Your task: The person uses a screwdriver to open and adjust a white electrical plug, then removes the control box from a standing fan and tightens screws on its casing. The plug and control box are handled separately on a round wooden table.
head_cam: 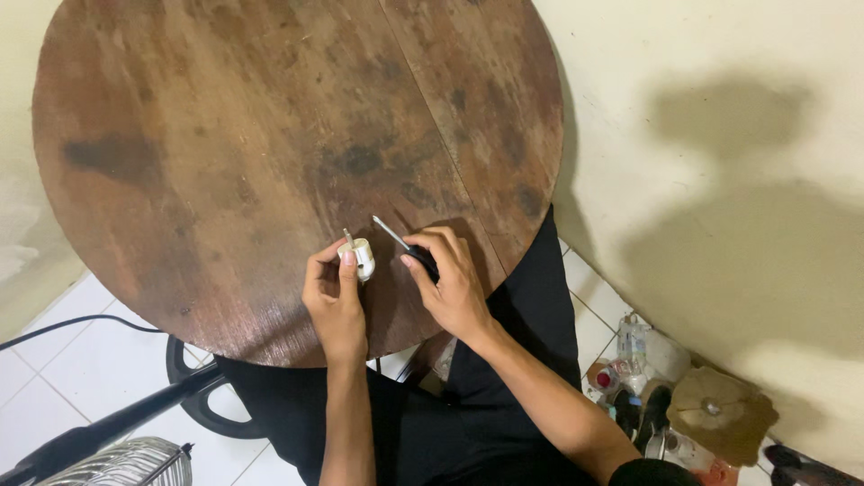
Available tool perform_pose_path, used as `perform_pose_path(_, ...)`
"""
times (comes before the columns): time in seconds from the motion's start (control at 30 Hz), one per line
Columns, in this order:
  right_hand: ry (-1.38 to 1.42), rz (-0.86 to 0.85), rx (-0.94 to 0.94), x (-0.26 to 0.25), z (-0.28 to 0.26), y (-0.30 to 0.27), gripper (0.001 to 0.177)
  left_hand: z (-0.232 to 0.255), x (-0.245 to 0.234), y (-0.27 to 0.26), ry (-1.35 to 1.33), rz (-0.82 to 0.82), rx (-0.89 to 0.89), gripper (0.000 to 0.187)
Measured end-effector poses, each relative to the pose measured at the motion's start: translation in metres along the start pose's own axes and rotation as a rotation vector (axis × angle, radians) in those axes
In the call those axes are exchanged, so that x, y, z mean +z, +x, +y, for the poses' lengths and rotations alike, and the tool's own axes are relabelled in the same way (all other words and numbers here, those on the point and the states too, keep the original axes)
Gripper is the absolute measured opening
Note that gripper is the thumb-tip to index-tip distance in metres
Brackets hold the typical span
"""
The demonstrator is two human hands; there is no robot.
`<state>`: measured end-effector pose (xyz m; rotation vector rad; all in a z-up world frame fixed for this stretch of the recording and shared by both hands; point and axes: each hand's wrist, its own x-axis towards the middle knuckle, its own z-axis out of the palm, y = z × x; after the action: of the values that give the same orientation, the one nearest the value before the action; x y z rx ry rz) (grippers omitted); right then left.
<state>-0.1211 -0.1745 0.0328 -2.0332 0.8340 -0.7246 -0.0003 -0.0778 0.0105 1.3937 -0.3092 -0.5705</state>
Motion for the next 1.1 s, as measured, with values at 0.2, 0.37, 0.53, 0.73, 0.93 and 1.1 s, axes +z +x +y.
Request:
perform_pose_path(0.2, 0.073, 0.048, -0.010, 0.003, 0.007, 0.000, 0.024, -0.003, 0.005, 0.005, -0.114, -0.022, 0.030, 0.023)
perform_pose_path(0.37, 0.192, 0.107, 0.055, 0.005, 0.013, -0.001, 0.026, -0.011, 0.014, 0.020, -0.090, -0.039, 0.037, 0.022)
perform_pose_path(0.53, 0.305, 0.073, 0.057, 0.008, 0.017, -0.006, 0.025, -0.015, 0.014, 0.018, -0.035, -0.073, 0.077, 0.022)
perform_pose_path(0.73, 0.406, -0.002, -0.066, 0.003, 0.030, -0.014, 0.020, -0.013, 0.008, 0.015, -0.105, -0.059, 0.027, 0.022)
perform_pose_path(0.93, 0.625, -0.101, 0.190, -0.004, 0.033, -0.022, 0.024, -0.014, 0.001, 0.017, -0.306, -0.035, 0.014, 0.023)
perform_pose_path(1.1, 0.645, -0.098, 0.251, -0.013, 0.033, -0.026, 0.031, -0.019, -0.003, 0.019, -0.420, -0.060, -0.005, 0.023)
